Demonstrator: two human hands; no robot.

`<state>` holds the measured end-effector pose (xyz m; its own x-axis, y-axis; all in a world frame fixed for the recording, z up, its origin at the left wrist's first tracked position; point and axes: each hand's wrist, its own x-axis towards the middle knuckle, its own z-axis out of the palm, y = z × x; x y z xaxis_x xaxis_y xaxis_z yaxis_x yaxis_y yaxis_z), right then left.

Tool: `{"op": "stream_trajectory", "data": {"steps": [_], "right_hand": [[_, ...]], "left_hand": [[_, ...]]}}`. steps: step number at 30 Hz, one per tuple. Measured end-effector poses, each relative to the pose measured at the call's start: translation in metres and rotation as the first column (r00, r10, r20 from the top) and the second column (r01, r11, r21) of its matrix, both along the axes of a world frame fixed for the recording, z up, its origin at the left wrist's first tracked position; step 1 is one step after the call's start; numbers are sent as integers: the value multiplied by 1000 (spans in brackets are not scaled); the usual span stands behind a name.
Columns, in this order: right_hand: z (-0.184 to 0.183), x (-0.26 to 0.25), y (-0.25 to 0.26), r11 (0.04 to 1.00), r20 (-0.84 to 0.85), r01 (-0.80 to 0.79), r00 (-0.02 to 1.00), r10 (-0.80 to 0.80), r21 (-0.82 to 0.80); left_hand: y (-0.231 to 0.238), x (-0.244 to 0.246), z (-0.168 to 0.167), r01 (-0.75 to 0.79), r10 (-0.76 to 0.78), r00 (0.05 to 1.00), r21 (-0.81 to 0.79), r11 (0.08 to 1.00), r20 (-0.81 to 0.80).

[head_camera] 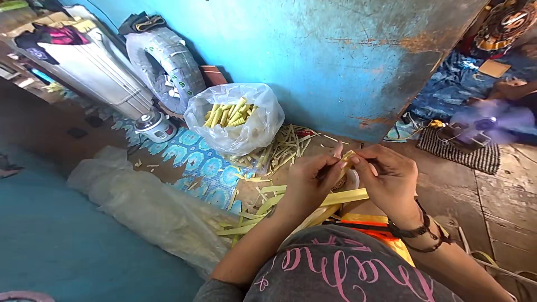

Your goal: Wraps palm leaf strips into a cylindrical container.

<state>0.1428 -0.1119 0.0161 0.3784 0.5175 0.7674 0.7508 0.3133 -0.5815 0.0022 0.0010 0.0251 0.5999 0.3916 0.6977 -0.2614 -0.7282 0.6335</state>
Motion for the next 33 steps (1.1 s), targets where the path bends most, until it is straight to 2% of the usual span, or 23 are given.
{"op": "stream_trajectory", "data": {"steps": [2, 3, 5, 7, 9, 11, 14, 16, 19, 21, 23, 25, 27, 28, 30, 31, 33], "right_hand": [[-4, 1, 0, 1000, -2, 19, 1000, -19, 21], [-5, 0, 0, 1000, -54, -18, 998, 19, 23], [-3, -5, -1, 989, -207, -148, 967, 148, 19], [-5, -10, 1, 978, -256, -204, 943, 211, 52], [-8, -10, 3, 978, -184, -164, 965, 186, 125], [-9, -4, 4, 979, -36, -99, 994, 107, 178], [-11, 2, 4, 977, 138, 22, 989, -53, 212], [-10, 2, 1, 986, 92, -7, 996, -9, 168], [-8, 6, -6, 977, -169, -212, 962, 214, 32], [-9, 8, -6, 972, -273, -232, 938, 212, -43], [-14, 7, -5, 985, -215, -155, 967, 136, -70], [-19, 6, -3, 992, -155, -127, 980, 122, -27], [-23, 2, -2, 983, -288, -183, 941, 178, 10], [-25, 0, -1, 972, -440, -234, 869, 225, 33], [-28, -3, 4, 961, -671, -272, 702, 238, 57], [-29, -4, 5, 966, -709, -258, 677, 200, 27], [-28, -4, 6, 967, -740, -247, 663, 117, -68]], "left_hand": [[0, -2, 4, -13, 18, 999, 99, 995, -44], [-1, -2, 4, -16, 20, 999, 96, 995, -45], [-1, -2, 3, 9, -10, 999, -22, 1000, -35], [1, -2, 4, 48, -59, 997, -202, 978, -48], [3, 0, 5, 48, -91, 991, -366, 929, -99], [4, -1, 8, 86, -182, 972, -502, 861, -147], [0, -6, 14, 192, -321, 938, -569, 799, -133], [-1, -5, 11, 197, -301, 944, -507, 839, -132], [4, -4, 7, 157, -256, 951, -441, 883, -174], [6, -3, 5, 137, -246, 946, -426, 894, -211], [7, -1, 3, 134, -250, 944, -440, 888, -216], [8, 2, 1, 137, -256, 948, -480, 866, -191], [6, 3, 0, 113, -224, 957, -477, 872, -183], [5, 4, -2, 88, -178, 967, -419, 904, -182], [4, 9, -13, -6, -22, 985, -157, 988, -174], [3, 11, -20, -59, 56, 981, -10, 998, -187], [2, 14, -32, -104, 140, 970, 182, 978, -199]]}}
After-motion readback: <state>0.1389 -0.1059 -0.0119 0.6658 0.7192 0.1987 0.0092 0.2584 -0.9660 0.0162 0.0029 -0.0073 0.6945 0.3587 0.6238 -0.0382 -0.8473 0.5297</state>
